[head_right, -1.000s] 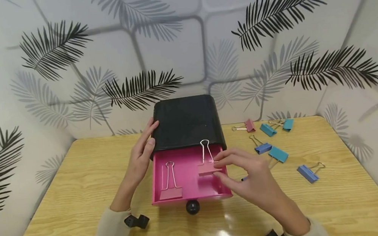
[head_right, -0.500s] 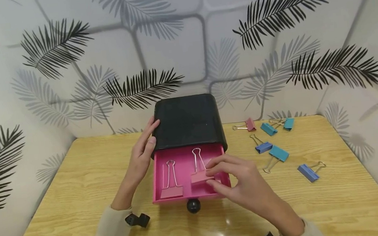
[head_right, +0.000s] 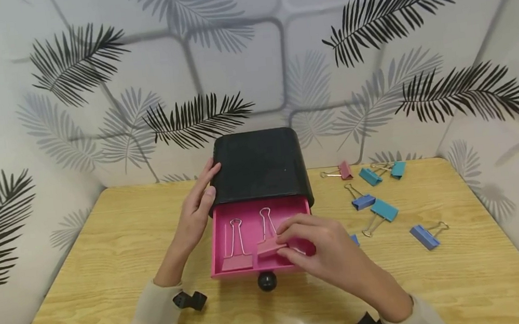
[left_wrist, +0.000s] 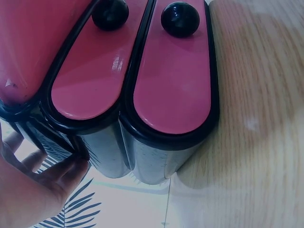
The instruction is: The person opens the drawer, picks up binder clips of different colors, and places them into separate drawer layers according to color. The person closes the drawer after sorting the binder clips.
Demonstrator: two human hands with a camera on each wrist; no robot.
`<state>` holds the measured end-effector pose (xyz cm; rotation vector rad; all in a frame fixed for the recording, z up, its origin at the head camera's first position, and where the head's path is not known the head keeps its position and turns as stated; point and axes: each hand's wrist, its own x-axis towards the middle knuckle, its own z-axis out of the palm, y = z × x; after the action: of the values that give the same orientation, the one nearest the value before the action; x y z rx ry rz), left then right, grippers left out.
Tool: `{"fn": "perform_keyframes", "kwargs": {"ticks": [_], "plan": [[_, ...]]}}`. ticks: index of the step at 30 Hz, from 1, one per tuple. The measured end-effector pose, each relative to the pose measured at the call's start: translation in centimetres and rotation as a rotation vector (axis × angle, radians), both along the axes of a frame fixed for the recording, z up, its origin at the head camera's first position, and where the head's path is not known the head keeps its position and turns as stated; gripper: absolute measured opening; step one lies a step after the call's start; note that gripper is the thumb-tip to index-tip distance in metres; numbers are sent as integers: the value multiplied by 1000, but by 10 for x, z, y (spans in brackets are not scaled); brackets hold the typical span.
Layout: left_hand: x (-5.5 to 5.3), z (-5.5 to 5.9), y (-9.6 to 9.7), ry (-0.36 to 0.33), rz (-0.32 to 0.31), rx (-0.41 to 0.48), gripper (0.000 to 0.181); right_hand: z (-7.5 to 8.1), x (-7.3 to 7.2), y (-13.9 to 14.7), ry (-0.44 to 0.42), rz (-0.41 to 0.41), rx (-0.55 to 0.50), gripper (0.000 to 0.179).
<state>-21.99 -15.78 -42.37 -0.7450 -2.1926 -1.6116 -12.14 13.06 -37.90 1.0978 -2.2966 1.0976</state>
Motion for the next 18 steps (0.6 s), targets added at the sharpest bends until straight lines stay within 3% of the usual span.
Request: {"fn": "perform_keyframes", "kwargs": {"ticks": [7, 15, 18], "plan": [[0, 2, 1, -7, 3, 4, 48, 2, -2, -3, -12, 9, 47, 23], [22, 33, 7, -41, 1, 0, 48, 4, -3, -4, -63, 13, 104, 17], [20, 29, 7, -37, 3, 1, 47, 5, -3, -3, -93, 16, 138, 15]]}}
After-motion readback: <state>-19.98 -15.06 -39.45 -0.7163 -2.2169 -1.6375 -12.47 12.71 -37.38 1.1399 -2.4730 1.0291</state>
